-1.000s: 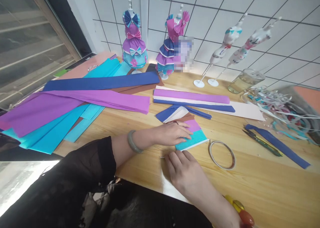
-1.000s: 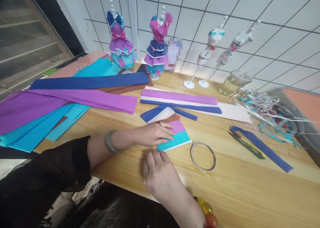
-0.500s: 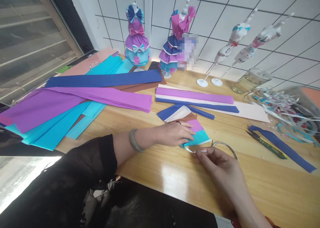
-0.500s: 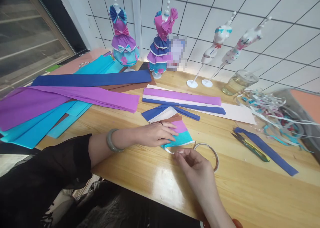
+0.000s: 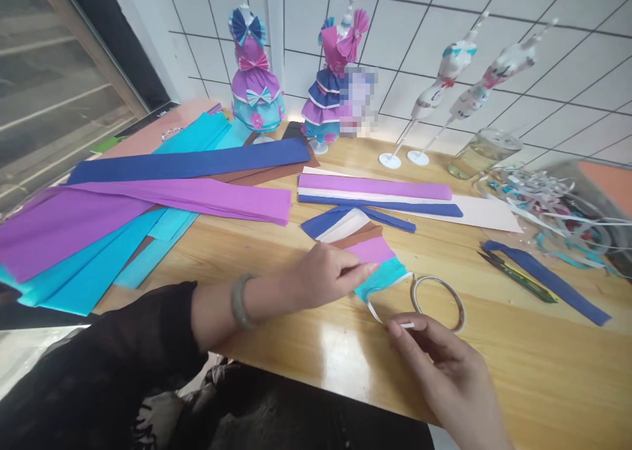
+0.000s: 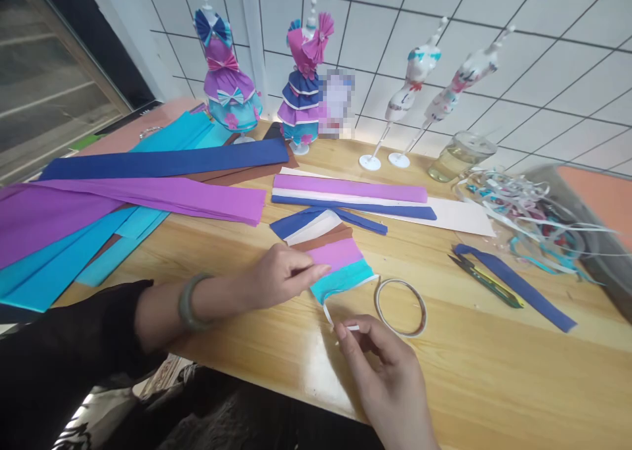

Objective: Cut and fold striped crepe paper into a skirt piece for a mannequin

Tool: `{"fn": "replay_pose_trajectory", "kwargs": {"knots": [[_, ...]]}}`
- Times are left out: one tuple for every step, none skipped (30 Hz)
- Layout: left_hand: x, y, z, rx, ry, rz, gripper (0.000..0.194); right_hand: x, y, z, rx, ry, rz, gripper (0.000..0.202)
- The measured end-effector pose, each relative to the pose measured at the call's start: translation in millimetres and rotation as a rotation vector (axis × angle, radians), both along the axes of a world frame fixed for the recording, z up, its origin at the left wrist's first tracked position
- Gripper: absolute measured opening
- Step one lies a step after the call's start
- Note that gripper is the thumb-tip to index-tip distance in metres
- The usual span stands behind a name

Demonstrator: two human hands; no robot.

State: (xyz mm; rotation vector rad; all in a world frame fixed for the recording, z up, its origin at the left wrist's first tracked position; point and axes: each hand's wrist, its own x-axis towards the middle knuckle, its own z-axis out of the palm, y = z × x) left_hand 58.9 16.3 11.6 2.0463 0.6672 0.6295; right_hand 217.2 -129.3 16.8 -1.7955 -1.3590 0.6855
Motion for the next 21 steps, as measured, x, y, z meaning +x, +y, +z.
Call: {"fn": "replay_pose_trajectory", "kwargs": {"knots": [[-4,-7,1.0,-0.183,0.037,-0.013,0.051,-2,-2,0.4,0.051,-0.039,0.004,0.014],[-8,-13,1.1,-0.38,0.066,-0.033,0.053,-4,-3,1.1,0.109,-0.077,0.011,0.01],[-10,-18,0.2,-0.577,0.106,-0.077,0.053,-6,-4,2.3,0.168,-0.113,0.022,0.006],[-12,-21,-1.3,-0.758,0.132,-0.139,0.052,-9,-3,4.0,0.226,-0.149,0.04,0.005],[-13,-23,-3.2,-0.926,0.136,-0.205,0.052,-12,-2,6.1,0.286,-0.185,0.067,0.007],[-12,-23,-5.1,-1.071,0.122,-0.263,0.051,-15,0,8.3,0.342,-0.218,0.107,0.011],[-11,-22,-7.0,-1.191,0.087,-0.306,0.05,-18,3,10.3,0.39,-0.249,0.155,0.014],[-10,-21,-8.6,-1.288,0.042,-0.328,0.049,-21,5,11.9,0.429,-0.275,0.206,0.017],[-9,-19,-9.8,-1.36,-0.007,-0.327,0.046,-24,8,12.8,0.456,-0.295,0.254,0.019],[-7,-17,-10.7,-1.402,-0.051,-0.308,0.042,-26,10,12.9,0.475,-0.312,0.298,0.021],[-6,-16,-11.1,-1.426,-0.08,-0.279,0.036,-28,13,12.0,0.487,-0.327,0.328,0.023],[-5,-15,-11.2,-1.433,-0.091,-0.252,0.031,-29,14,10.4,0.495,-0.34,0.349,0.024],[-4,-14,-11.1,-1.424,-0.085,-0.229,0.027,-30,15,8.3,0.498,-0.352,0.364,0.025],[-3,-14,-10.9,-1.405,-0.067,-0.213,0.024,-31,15,6.0,0.501,-0.364,0.375,0.026],[-3,-14,-10.8,-1.38,-0.041,-0.204,0.022,-30,15,3.7,0.504,-0.377,0.385,0.027],[-2,-14,-10.9,-1.356,-0.017,-0.2,0.021,-30,15,1.8,0.505,-0.387,0.395,0.029],[-2,-14,-11.3,-1.337,0.001,-0.2,0.021,-29,14,0.3,0.504,-0.395,0.403,0.03],[-2,-15,-12.0,-1.324,0.012,-0.201,0.02,-28,13,-0.5,0.499,-0.404,0.412,0.031],[-1,-15,-13.0,-1.312,0.018,-0.2,0.02,-26,12,-0.8,0.501,-0.412,0.418,0.032],[-1,-15,-14.2,-1.297,0.025,-0.198,0.02,-24,12,-0.7,0.506,-0.42,0.424,0.033],[-2,-15,-15.5,-1.279,0.03,-0.2,0.021,-22,11,-0.3,0.513,-0.427,0.43,0.033]]}}
